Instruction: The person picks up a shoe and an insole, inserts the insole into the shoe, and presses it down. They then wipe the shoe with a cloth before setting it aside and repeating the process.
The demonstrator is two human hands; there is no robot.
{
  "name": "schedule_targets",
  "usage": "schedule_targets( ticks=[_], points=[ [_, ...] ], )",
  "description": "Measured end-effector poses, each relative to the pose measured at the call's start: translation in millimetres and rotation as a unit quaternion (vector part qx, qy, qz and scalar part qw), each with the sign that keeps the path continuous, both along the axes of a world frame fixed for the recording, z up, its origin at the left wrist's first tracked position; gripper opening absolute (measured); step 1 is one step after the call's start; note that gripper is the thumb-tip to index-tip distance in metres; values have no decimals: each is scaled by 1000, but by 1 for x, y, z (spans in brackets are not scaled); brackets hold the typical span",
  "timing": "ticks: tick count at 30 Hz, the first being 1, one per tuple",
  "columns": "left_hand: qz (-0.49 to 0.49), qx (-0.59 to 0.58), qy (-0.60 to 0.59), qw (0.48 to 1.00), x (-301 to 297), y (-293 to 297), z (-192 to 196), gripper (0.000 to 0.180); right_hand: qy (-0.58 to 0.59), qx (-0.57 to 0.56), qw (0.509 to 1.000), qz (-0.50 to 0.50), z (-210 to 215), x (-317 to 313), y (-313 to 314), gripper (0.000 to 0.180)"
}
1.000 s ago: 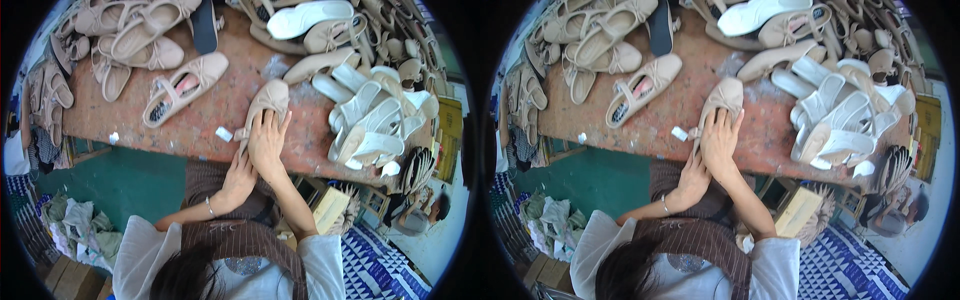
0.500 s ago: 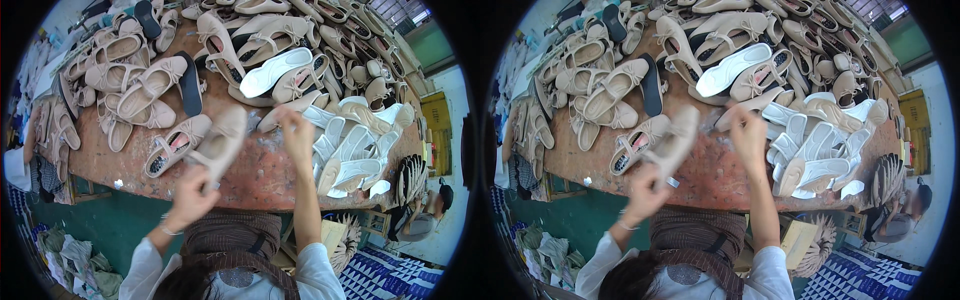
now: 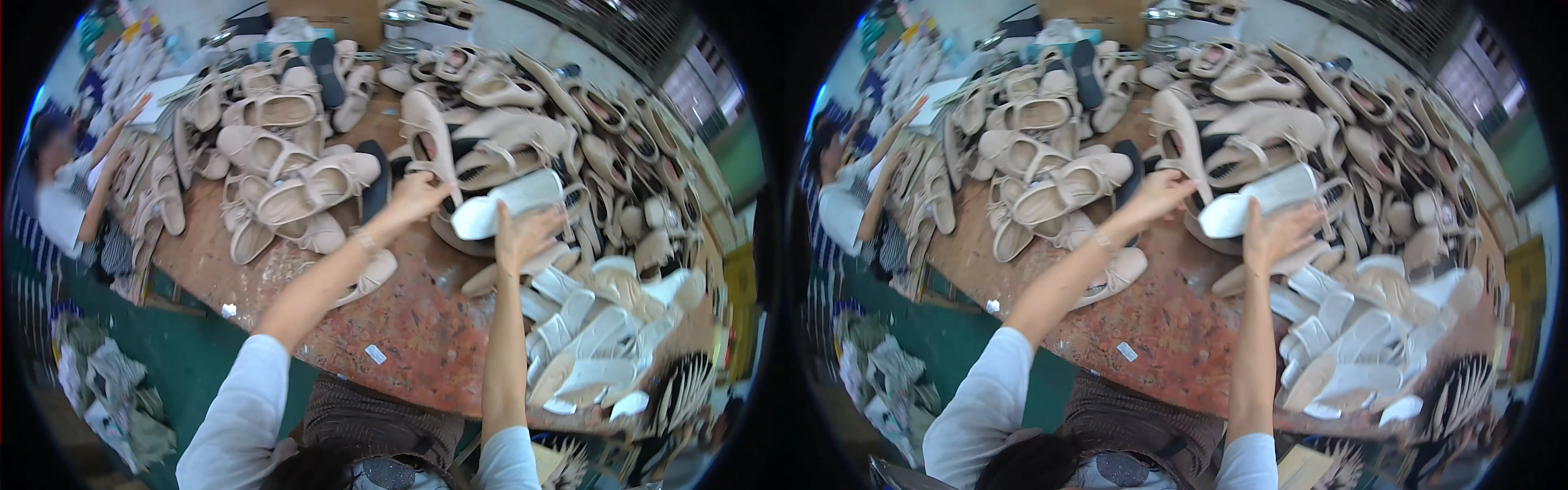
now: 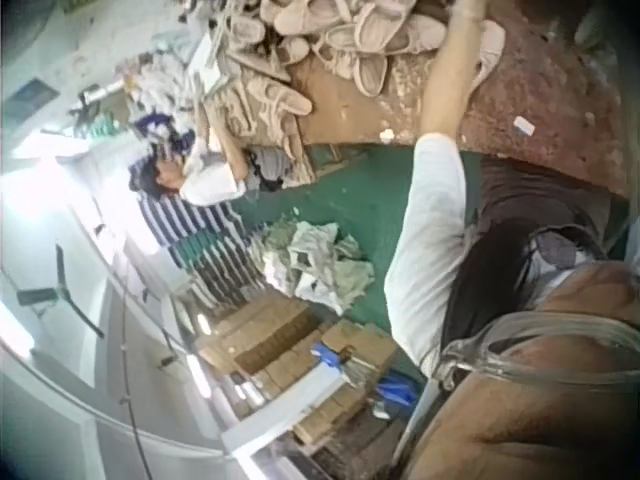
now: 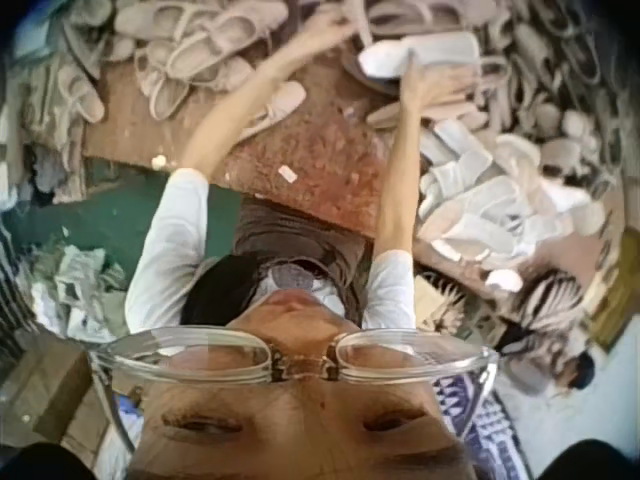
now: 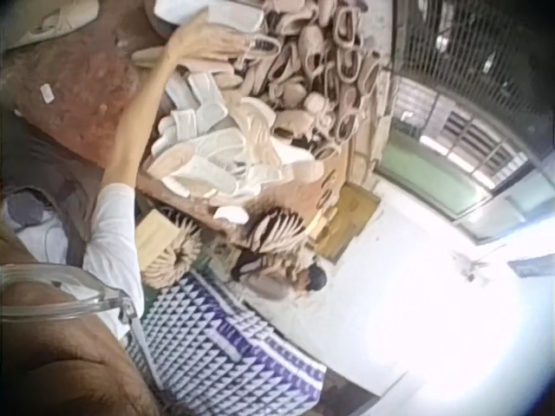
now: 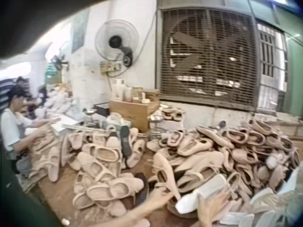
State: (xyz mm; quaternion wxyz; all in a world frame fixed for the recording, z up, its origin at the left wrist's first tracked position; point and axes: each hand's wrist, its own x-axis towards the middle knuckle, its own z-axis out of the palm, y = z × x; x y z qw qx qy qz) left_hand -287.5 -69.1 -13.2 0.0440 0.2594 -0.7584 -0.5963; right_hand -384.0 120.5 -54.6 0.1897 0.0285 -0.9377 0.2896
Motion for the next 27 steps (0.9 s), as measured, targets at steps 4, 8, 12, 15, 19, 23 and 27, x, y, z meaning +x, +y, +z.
schedule_targets(
  ticks=[4, 8, 12, 15, 19, 23, 27],
  points=[
    [228, -54, 163, 959, -37, -7, -48, 25, 39, -29, 999, 17, 6, 18, -14, 117],
    [238, -44, 351, 904, 3, 13, -1, 12, 39, -28, 998, 39, 3, 25, -4, 86],
    [63, -144, 283, 946, 107, 29, 57, 13, 32, -15, 999, 28, -2, 5, 4, 62],
    [-43, -253, 268, 928, 190, 47, 67, 16, 1, -6, 1000, 7, -12, -1, -18, 102],
    [-150, -256, 162, 941, 270, 76, 24, 14, -26, 10, 1000, 0, 0, 11, -30, 91],
    [-239, -271, 170, 917, 304, 104, -30, 14, 98, -102, 990, -25, -12, 12, -19, 63],
    [-217, -284, 150, 922, 322, 113, -49, 17, 83, -98, 990, 65, -4, 38, -32, 58]
  ],
)
